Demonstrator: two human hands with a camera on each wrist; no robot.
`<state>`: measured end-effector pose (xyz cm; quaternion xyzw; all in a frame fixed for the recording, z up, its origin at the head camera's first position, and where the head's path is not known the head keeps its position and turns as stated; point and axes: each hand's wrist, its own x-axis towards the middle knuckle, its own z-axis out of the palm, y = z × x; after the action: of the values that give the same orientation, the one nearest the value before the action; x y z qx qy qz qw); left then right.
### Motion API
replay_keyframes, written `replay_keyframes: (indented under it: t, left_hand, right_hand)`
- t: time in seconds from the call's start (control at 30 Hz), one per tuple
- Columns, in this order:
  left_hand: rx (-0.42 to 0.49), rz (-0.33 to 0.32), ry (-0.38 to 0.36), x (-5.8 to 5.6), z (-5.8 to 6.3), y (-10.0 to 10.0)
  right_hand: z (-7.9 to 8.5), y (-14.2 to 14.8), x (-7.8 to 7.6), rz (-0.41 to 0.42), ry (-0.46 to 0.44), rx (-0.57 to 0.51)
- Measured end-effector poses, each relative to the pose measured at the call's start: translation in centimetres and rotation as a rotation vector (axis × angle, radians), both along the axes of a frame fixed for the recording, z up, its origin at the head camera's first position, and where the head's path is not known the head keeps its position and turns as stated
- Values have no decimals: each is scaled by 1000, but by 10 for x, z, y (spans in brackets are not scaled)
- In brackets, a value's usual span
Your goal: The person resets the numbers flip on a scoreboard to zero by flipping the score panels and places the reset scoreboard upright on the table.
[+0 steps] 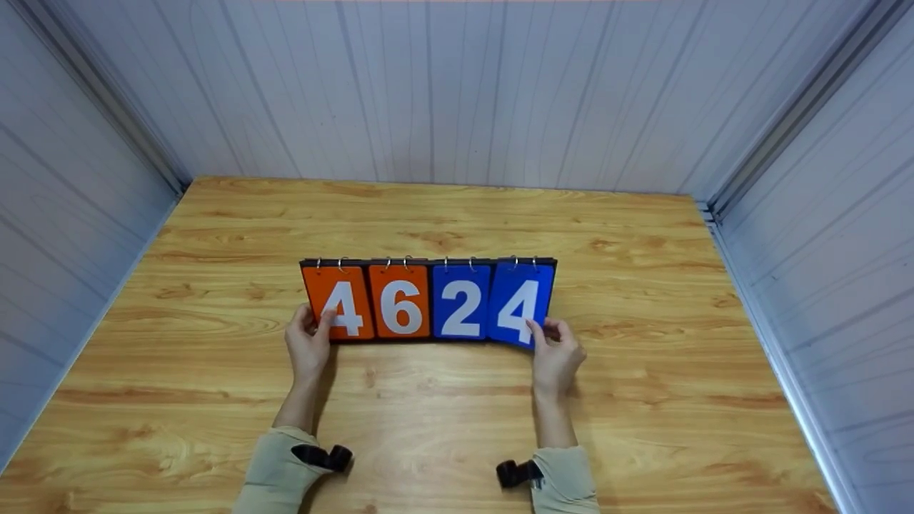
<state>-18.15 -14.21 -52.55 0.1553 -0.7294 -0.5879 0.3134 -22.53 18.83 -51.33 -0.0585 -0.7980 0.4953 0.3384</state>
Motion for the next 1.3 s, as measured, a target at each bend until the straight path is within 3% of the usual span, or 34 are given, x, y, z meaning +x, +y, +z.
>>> replay_keyframes:
  t: [0.07,0.13,0.37,0.5,0.6,0.7,0.8,0.93,1.03,1.17,1.3]
  left_hand:
    - [-8,2,12,0,0,0]
    - [1,-1,19,0,0,0]
    - [18,4,-18,1,1,0]
    - [8,9,-31,1,3,1]
    - [-1,9,-29,1,3,1]
    - [-2,13,-30,0,2,1]
    - [6,11,-32,0,2,1]
    - [9,2,-5,0,1,-1]
    - [7,-7,25,6,16,2]
    - [25,-15,8,14,34,8]
    - [48,-21,-4,6,17,4]
  right_hand:
    - [2,3,3,5,36,78]
    - [4,5,5,48,64,90]
    - [11,11,12,310,99,-46]
    - [-17,36,-3,446,97,-79]
    - [-43,60,-19,497,93,-81]
    - [-49,76,-26,548,74,-91]
    - [-27,80,-21,701,90,-151]
    - [41,59,8,873,105,-257]
    - [75,45,22,879,117,-275]
    - [86,42,20,836,176,-267]
    - [96,38,12,741,262,-284]
